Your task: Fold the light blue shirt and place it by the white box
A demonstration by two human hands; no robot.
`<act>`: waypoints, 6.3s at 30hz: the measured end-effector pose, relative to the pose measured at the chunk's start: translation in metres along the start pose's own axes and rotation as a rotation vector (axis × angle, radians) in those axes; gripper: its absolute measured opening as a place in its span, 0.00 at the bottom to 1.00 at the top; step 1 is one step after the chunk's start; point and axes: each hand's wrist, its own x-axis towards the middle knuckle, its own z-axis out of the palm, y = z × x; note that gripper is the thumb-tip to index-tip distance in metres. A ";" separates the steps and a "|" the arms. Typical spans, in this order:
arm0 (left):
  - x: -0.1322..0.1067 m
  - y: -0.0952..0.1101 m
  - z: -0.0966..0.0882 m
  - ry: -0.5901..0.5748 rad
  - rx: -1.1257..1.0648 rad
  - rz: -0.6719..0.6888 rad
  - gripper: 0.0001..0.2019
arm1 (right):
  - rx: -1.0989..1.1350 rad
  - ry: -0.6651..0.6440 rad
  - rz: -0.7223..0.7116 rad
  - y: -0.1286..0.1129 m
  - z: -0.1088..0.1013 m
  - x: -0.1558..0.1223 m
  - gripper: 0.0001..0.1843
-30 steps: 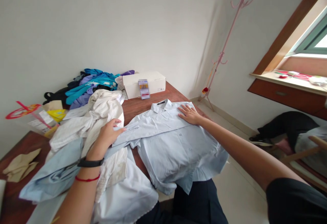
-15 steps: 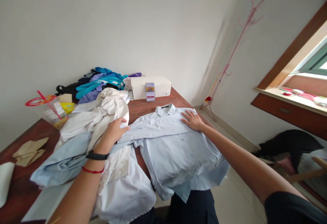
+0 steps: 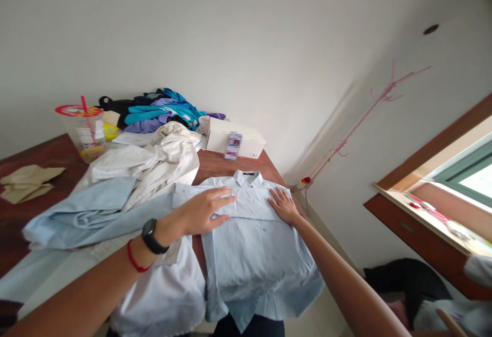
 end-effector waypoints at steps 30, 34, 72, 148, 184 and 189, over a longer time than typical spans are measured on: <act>-0.012 -0.003 0.044 -0.355 0.031 -0.152 0.37 | -0.008 -0.010 0.012 -0.001 -0.002 -0.001 0.37; -0.012 -0.002 0.042 -0.358 0.045 -0.143 0.37 | -0.013 -0.012 0.019 -0.001 -0.002 -0.001 0.37; -0.015 -0.008 0.049 -0.345 0.089 -0.114 0.36 | -0.007 -0.004 0.016 0.000 -0.002 -0.002 0.38; -0.010 0.003 0.034 -0.423 0.117 -0.160 0.35 | 0.004 0.022 0.005 0.001 0.001 -0.001 0.37; -0.012 -0.005 0.040 -0.408 0.072 -0.136 0.36 | 0.006 0.015 0.003 -0.002 -0.003 -0.003 0.38; -0.013 -0.007 0.044 -0.368 0.083 -0.123 0.36 | 0.001 0.014 0.005 -0.002 -0.003 -0.003 0.38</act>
